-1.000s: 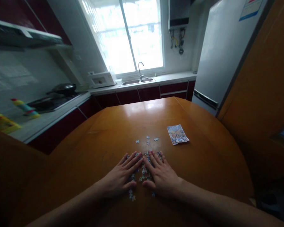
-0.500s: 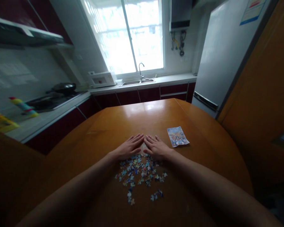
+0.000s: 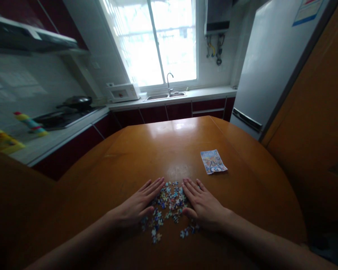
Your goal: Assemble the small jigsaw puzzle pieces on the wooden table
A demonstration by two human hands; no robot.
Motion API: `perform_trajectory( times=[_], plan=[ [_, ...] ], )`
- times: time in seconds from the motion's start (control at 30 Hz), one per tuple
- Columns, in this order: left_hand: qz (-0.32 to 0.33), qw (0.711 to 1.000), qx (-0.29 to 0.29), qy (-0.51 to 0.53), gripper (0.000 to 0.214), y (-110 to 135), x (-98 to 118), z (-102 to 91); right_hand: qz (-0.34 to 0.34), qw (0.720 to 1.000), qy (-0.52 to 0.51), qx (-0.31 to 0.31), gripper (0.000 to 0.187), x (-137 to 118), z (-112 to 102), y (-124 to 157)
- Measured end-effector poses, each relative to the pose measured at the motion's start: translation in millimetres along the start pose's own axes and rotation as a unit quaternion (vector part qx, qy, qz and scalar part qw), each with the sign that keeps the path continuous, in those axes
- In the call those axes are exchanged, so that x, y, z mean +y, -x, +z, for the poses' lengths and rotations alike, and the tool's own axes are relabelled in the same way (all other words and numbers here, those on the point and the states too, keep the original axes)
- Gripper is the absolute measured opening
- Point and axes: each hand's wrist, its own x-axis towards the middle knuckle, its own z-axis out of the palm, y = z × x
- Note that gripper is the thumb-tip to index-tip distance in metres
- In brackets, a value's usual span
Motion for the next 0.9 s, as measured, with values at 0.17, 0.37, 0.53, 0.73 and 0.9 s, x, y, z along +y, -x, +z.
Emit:
perform_trajectory(
  times=[0.17,0.37,0.53,0.73,0.9],
  plan=[
    [0.015,1.000,0.004,-0.006,0.077,-12.1,13.4,-4.3,0.042,0.999,-0.009,0.013,0.074,-1.0,1.5,-8.4],
    [0.085,0.996,-0.020,0.003,0.079,-42.5,45.7,-3.9,0.092,0.994,0.025,0.062,0.067,33.6,-11.1,-21.7],
    [0.109,0.993,-0.044,0.003,0.082,-51.2,57.2,4.6,0.216,0.965,0.100,0.112,0.068,75.8,-20.4,-11.9],
    [0.122,0.992,-0.035,-0.006,0.087,-48.6,61.4,7.0,0.216,0.969,0.094,0.076,0.069,75.6,-15.8,14.3],
    [0.130,0.991,-0.019,-0.017,0.091,-55.9,67.3,10.6,0.212,0.971,0.095,0.059,0.072,68.9,-14.8,20.9]
  ],
)
